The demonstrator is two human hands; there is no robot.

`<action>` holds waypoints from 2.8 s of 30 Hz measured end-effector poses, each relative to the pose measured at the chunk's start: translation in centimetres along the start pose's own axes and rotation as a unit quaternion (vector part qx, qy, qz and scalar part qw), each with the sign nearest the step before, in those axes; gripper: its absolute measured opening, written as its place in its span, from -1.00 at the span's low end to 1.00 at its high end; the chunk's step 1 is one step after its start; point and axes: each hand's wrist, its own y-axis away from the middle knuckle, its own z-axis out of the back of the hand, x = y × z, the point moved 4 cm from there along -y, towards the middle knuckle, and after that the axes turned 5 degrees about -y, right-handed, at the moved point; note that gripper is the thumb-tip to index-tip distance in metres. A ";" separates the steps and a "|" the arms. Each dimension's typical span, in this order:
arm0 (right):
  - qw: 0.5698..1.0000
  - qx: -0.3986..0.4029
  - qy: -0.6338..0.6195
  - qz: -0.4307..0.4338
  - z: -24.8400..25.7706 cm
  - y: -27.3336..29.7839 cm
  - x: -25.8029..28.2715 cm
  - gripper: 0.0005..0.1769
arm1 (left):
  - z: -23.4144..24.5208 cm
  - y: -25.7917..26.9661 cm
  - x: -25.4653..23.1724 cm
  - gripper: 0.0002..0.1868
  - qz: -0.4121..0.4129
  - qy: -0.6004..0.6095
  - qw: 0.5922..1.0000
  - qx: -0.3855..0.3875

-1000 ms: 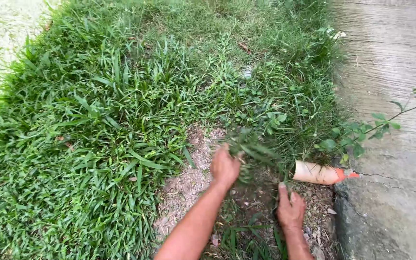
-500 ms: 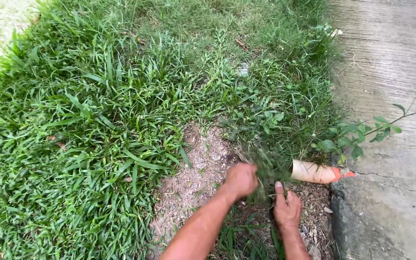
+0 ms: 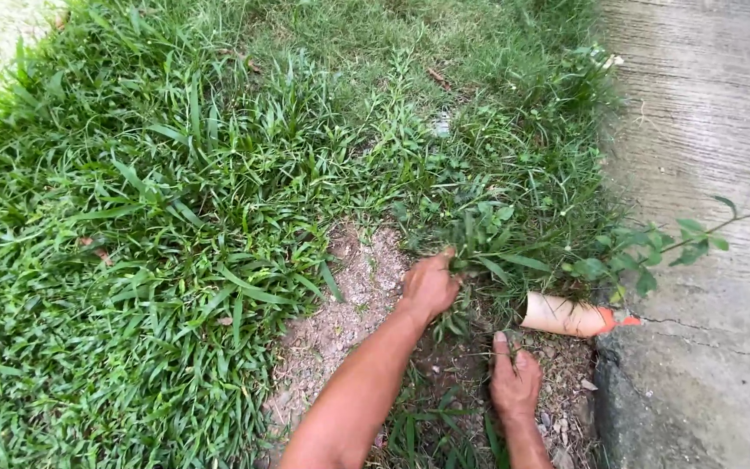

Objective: The person pulls out weeds and grass from the soil by hand.

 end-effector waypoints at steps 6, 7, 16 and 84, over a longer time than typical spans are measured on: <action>1.000 -0.003 0.002 -0.009 0.3 0.5 1.7 -0.48 | 1.2 1.8 -1.7 -0.64 0.064 0.029 0.992 0.101; 1.000 0.001 0.000 -0.006 0.2 0.3 1.4 -0.48 | 0.9 2.3 -1.7 -0.64 0.067 0.028 0.993 0.096; 0.997 0.007 -0.015 -0.079 0.0 0.7 0.7 -0.40 | 2.2 5.4 3.2 -0.76 0.072 0.177 0.982 0.001; 0.978 -0.011 -0.183 -0.099 0.5 0.4 0.2 -0.39 | 2.5 6.5 4.4 -0.72 0.188 0.091 0.974 0.090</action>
